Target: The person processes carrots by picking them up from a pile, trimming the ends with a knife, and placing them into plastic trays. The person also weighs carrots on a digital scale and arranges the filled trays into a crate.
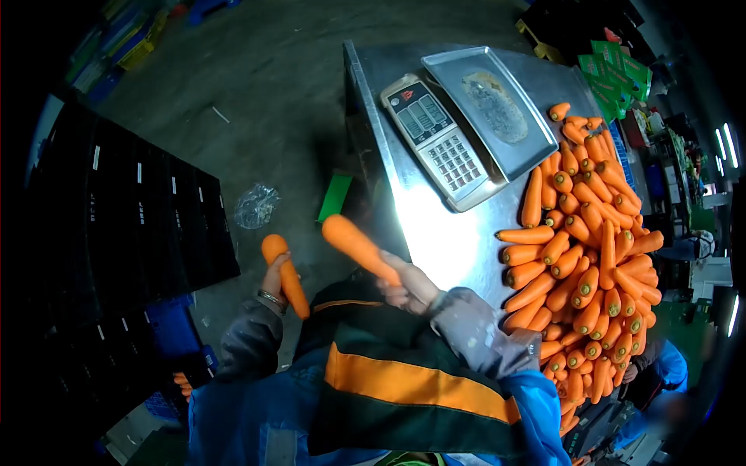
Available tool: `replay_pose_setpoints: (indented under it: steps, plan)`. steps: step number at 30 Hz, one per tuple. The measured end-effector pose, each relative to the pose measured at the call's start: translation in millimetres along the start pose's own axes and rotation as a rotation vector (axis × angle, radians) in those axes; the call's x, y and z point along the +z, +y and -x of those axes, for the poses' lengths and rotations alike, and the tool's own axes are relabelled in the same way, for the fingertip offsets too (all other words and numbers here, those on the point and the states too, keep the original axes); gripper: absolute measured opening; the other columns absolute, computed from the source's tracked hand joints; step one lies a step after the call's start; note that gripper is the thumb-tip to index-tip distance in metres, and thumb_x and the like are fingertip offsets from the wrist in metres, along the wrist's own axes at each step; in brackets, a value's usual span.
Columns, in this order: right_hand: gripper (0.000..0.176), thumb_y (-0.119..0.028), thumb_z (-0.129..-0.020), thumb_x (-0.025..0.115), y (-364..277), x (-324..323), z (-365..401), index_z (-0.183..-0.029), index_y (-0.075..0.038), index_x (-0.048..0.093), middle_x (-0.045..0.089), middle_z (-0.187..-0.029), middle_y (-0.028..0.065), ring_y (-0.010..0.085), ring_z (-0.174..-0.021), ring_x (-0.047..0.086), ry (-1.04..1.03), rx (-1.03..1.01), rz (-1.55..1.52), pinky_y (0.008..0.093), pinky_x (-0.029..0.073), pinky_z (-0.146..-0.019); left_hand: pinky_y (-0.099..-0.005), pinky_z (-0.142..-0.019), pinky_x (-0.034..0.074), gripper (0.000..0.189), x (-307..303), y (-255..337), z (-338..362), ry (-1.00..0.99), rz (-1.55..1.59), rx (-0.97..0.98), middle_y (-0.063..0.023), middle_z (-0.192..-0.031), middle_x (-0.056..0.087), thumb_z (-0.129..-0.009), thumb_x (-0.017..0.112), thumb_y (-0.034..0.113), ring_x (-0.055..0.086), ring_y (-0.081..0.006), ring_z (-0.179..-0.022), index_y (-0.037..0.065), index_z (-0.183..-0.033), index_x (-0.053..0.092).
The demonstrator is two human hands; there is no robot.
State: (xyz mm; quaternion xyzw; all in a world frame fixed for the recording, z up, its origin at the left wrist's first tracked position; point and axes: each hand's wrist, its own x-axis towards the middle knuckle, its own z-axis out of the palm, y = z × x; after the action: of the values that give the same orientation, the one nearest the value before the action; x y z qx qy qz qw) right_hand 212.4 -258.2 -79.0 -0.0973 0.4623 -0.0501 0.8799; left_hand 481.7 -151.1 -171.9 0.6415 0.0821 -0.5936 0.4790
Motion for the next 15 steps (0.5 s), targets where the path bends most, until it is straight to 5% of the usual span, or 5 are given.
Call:
replay_pose_setpoints:
  steps: [5,6,9,12,15]
  plan:
    - [0.029,-0.034,-0.095,0.048,-2,-33,-119,-0.107,-0.008,0.043,0.054,-0.073,0.0026,0.005,-0.046,0.042,0.095,-0.055,-0.052,0.0176,0.039,-0.042,-0.0355,-0.056,0.048,0.047,-11,-14,0,0.056,0.024,-0.076,-0.0069,-0.08,0.051,-0.075,0.069,0.039,0.055,-0.0201,-0.063,0.011,-0.108,0.05]
    - [0.037,-0.028,-0.095,0.049,-7,-30,-121,-0.122,-0.005,0.038,0.058,-0.085,0.0069,0.0091,-0.058,0.053,0.221,-0.137,-0.005,0.0212,0.048,-0.053,-0.0355,-0.057,0.048,0.048,-11,-17,0,0.027,0.042,-0.07,-0.0083,-0.079,0.054,-0.076,0.068,0.04,0.056,-0.021,-0.064,0.012,-0.109,0.049]
    - [0.06,-0.03,-0.089,0.058,-2,-24,-99,-0.135,-0.004,0.03,0.061,-0.089,0.0091,0.0151,-0.063,0.061,0.168,-0.21,0.238,0.0273,0.051,-0.056,-0.0356,-0.061,0.05,0.047,-6,-22,-2,-0.062,0.109,-0.041,-0.0114,-0.078,0.06,-0.08,0.065,0.043,0.059,-0.023,-0.067,0.012,-0.112,0.047]
    - [0.087,-0.036,-0.086,0.063,4,7,-67,-0.145,-0.005,0.007,0.054,-0.112,0.017,0.0183,-0.075,0.064,-0.089,-0.197,0.52,0.0293,0.053,-0.066,-0.0366,-0.075,0.052,0.045,33,-16,-2,-0.152,0.165,-0.007,-0.0129,-0.088,0.062,-0.087,0.059,0.042,0.062,-0.0232,-0.08,0.009,-0.114,0.045]
    - [0.08,-0.029,-0.087,0.062,-1,34,-34,-0.144,-0.006,0.011,0.053,-0.111,0.0156,0.0142,-0.066,0.062,-0.217,-0.41,0.679,0.0238,0.051,-0.058,-0.0337,-0.086,0.044,0.044,93,-4,5,-0.592,0.315,-0.054,-0.0079,-0.105,0.057,-0.089,0.059,0.034,0.055,-0.0176,-0.098,0.01,-0.122,0.043]
